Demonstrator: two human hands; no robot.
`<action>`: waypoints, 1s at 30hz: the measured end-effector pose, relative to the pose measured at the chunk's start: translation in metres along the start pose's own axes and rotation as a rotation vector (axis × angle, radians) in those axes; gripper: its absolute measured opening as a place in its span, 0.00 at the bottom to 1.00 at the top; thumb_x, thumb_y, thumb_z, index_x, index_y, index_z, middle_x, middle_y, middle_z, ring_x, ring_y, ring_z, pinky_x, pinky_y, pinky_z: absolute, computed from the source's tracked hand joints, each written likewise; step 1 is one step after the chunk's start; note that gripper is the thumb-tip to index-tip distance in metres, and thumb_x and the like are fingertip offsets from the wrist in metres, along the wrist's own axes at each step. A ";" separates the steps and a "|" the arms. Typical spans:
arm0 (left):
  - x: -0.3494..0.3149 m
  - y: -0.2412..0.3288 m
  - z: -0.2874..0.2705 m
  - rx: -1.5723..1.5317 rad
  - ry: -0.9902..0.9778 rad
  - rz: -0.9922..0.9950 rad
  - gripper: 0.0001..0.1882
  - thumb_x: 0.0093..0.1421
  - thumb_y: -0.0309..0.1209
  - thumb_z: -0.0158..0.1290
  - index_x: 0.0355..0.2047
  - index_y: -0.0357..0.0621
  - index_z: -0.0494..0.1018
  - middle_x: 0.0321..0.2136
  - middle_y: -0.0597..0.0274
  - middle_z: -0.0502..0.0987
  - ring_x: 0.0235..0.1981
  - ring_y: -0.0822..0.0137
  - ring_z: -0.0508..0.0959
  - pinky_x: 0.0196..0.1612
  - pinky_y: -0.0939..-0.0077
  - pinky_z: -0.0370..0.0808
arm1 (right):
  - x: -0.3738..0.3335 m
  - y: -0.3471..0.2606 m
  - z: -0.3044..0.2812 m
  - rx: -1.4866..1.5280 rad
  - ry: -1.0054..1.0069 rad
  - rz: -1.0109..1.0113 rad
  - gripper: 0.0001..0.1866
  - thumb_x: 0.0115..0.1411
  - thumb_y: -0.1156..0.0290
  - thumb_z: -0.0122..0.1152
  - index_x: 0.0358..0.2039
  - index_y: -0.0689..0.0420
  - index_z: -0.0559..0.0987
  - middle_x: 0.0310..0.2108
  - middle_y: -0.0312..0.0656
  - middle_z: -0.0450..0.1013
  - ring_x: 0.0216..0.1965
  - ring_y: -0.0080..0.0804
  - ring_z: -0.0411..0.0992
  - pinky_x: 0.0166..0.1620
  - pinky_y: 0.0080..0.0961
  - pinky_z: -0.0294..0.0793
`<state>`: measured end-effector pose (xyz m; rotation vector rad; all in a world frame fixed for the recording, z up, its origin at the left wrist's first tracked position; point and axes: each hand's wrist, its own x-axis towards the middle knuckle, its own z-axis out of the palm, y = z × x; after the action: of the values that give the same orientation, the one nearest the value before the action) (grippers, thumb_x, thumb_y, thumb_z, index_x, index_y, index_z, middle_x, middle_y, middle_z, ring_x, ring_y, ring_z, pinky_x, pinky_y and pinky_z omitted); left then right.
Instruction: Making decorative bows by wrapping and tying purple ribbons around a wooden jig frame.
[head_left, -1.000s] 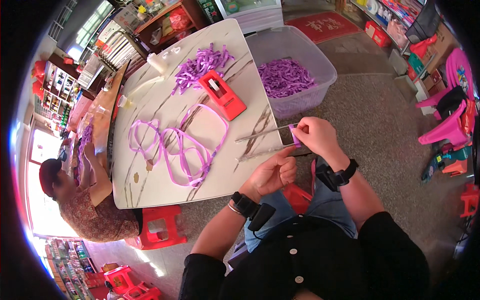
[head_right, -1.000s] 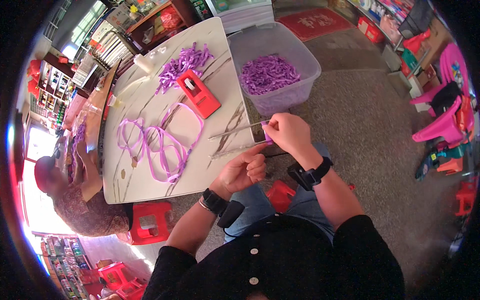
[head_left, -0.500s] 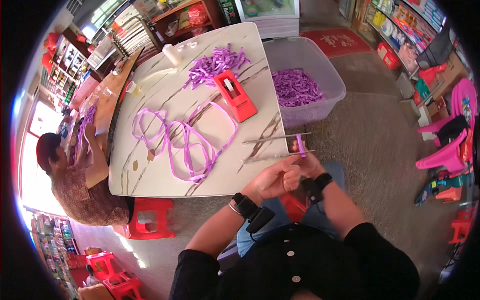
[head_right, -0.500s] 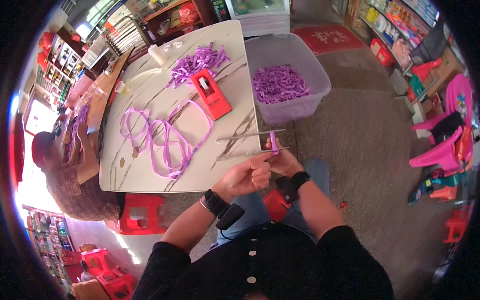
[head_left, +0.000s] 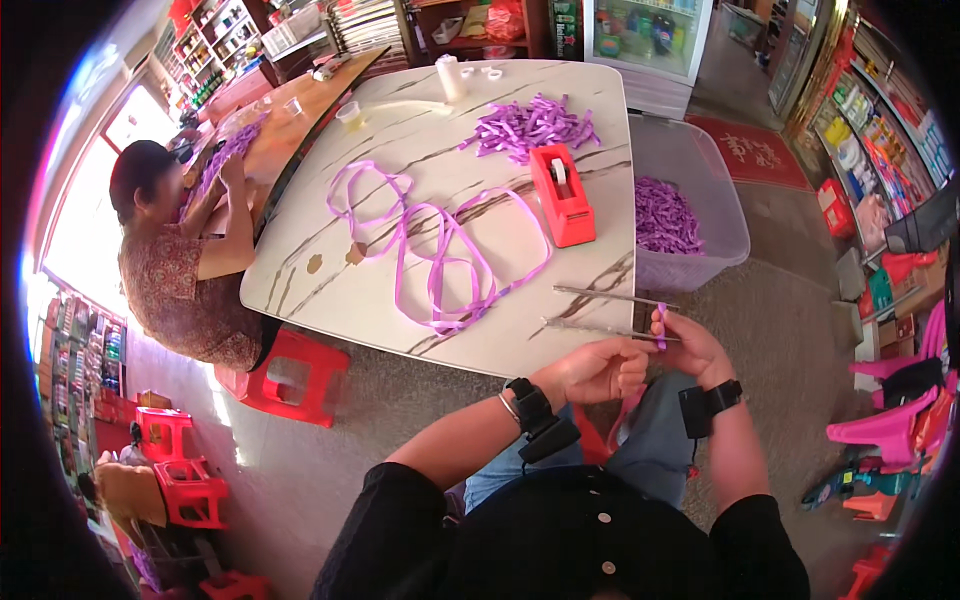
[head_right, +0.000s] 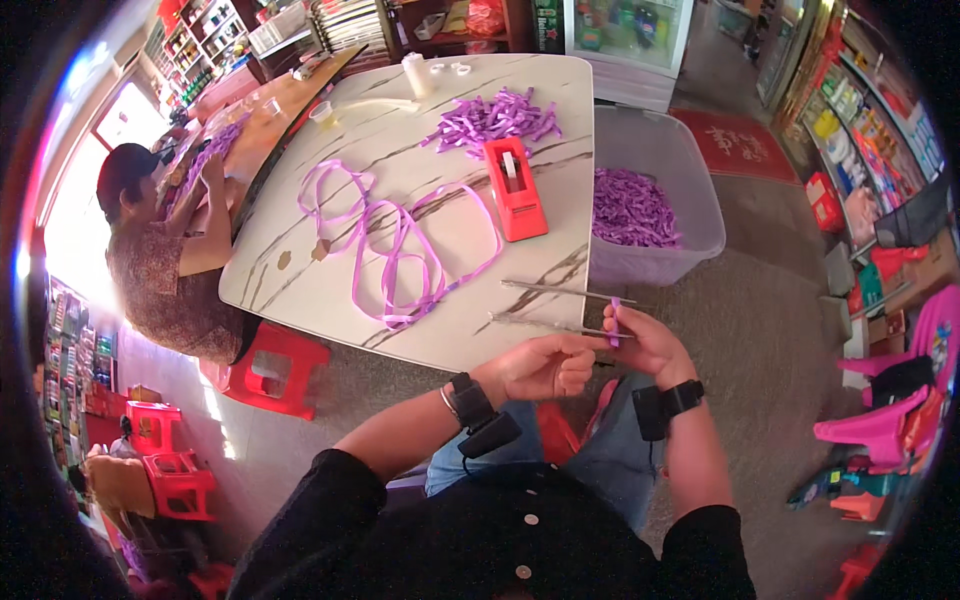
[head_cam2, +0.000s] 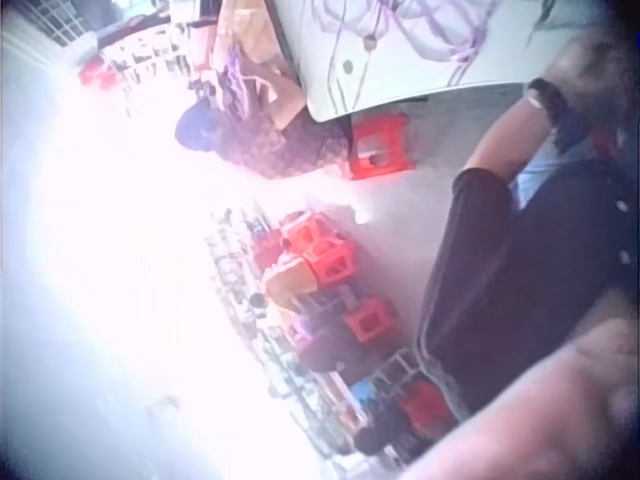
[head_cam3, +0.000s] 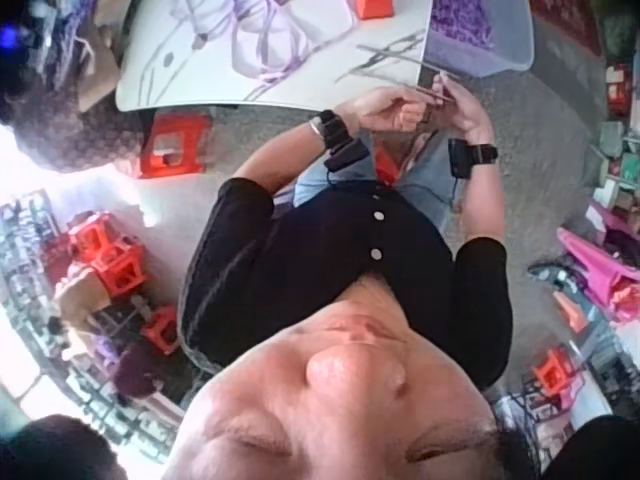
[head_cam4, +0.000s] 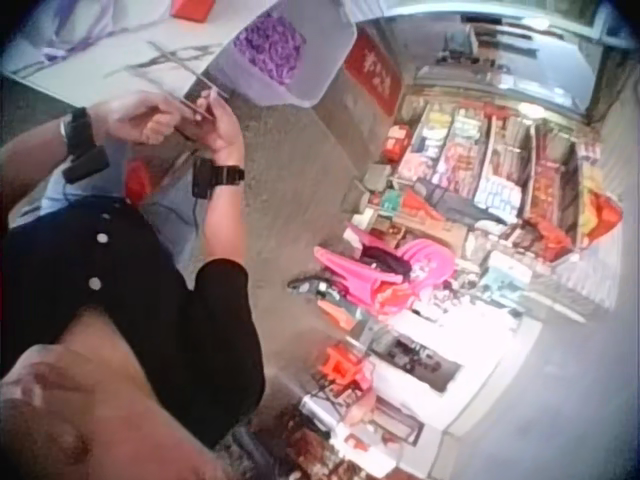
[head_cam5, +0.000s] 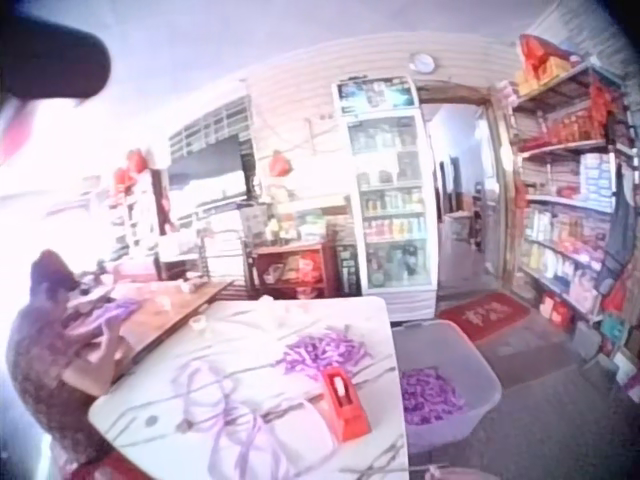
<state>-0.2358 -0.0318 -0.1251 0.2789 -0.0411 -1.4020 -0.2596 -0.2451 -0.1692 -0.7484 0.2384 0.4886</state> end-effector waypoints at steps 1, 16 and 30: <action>-0.001 0.001 -0.001 0.000 -0.003 0.012 0.18 0.59 0.30 0.38 0.48 0.37 0.58 0.17 0.72 0.54 0.19 0.78 0.57 0.24 0.84 0.58 | -0.001 -0.001 0.001 -0.025 0.038 0.023 0.10 0.58 0.64 0.49 0.36 0.55 0.71 0.28 0.33 0.72 0.29 0.26 0.69 0.36 0.26 0.69; 0.002 -0.002 0.000 -0.002 0.005 0.003 0.09 0.59 0.27 0.37 0.38 0.38 0.62 0.16 0.71 0.55 0.17 0.77 0.57 0.21 0.84 0.58 | -0.017 0.025 -0.051 -0.630 0.337 -0.546 0.08 0.56 0.64 0.52 0.34 0.53 0.71 0.26 0.32 0.70 0.29 0.25 0.67 0.36 0.23 0.67; -0.007 -0.003 0.007 0.087 -0.050 0.028 0.08 0.59 0.30 0.39 0.37 0.40 0.63 0.16 0.72 0.55 0.18 0.77 0.57 0.24 0.84 0.58 | -0.076 -0.128 0.036 -1.363 0.477 -0.317 0.11 0.52 0.66 0.57 0.20 0.60 0.73 0.17 0.25 0.63 0.21 0.12 0.58 0.24 0.14 0.57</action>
<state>-0.2410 -0.0266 -0.1179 0.3147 -0.1466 -1.3808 -0.2594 -0.3263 -0.0395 -2.2051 0.2007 0.0933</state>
